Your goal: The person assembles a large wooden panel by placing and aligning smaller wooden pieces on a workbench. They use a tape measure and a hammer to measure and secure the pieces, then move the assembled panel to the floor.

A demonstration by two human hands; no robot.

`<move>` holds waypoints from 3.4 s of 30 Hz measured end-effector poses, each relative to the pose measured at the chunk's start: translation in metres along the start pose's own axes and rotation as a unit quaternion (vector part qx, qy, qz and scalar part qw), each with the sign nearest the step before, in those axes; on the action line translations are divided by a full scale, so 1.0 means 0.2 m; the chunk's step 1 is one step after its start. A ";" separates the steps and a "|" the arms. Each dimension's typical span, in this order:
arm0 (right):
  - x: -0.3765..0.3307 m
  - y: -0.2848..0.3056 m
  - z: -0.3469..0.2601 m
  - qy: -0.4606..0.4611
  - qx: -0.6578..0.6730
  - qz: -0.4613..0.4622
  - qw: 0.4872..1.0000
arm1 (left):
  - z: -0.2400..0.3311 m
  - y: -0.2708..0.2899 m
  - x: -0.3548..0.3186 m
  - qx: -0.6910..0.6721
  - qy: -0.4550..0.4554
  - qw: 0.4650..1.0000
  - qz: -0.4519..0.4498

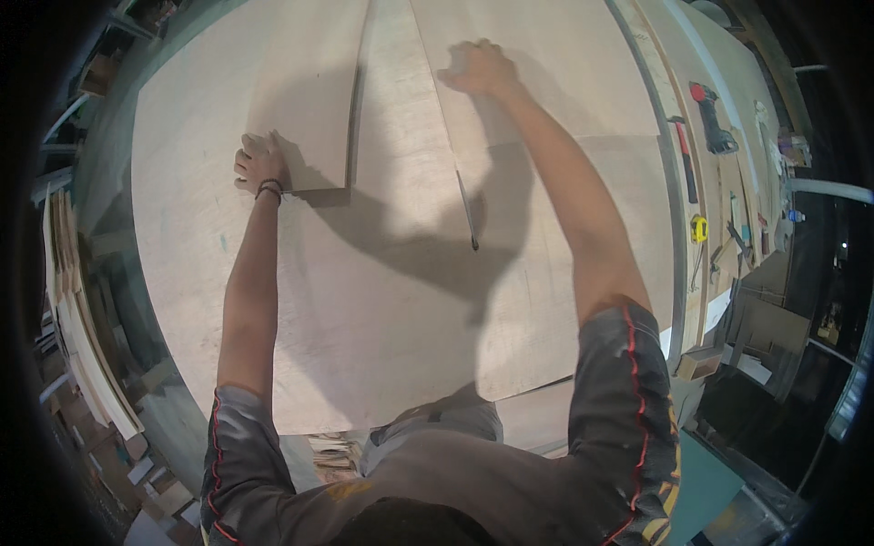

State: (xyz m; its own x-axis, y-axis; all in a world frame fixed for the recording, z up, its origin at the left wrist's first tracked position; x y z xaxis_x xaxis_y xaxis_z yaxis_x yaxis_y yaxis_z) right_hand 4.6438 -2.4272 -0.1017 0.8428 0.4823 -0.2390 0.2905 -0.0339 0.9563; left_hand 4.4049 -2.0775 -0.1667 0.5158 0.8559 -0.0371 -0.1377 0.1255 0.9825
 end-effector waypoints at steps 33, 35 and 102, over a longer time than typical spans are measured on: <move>-0.50 1.18 0.14 0.089 -0.280 0.110 0.950 | -0.63 0.13 -0.69 0.007 0.031 0.997 0.074; -0.75 1.31 0.21 0.059 -0.272 0.091 0.956 | -0.81 0.14 -0.81 0.016 0.037 0.996 0.079; -7.70 -1.88 -2.43 -0.597 0.533 0.586 -0.125 | -2.79 0.09 -5.98 0.048 0.238 0.142 -0.960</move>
State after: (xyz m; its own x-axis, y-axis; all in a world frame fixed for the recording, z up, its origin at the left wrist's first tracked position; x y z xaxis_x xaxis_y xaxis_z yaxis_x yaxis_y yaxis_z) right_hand 3.0155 -2.7314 -0.0112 -0.3497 -0.5831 -0.7333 -0.8648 0.5020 0.0133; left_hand 3.3130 -2.8196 -0.2057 -0.5933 -0.7686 -0.2393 -0.1051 0.3687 -0.9236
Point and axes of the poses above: each hand's wrist, its own x-axis towards the middle knuckle, its own y-axis out of the back of the hand, z = x × y, the point moved 3 cm from there along x, towards the middle knuckle, and after that the axes turned 5 degrees about -z, right-handed, at the moved point
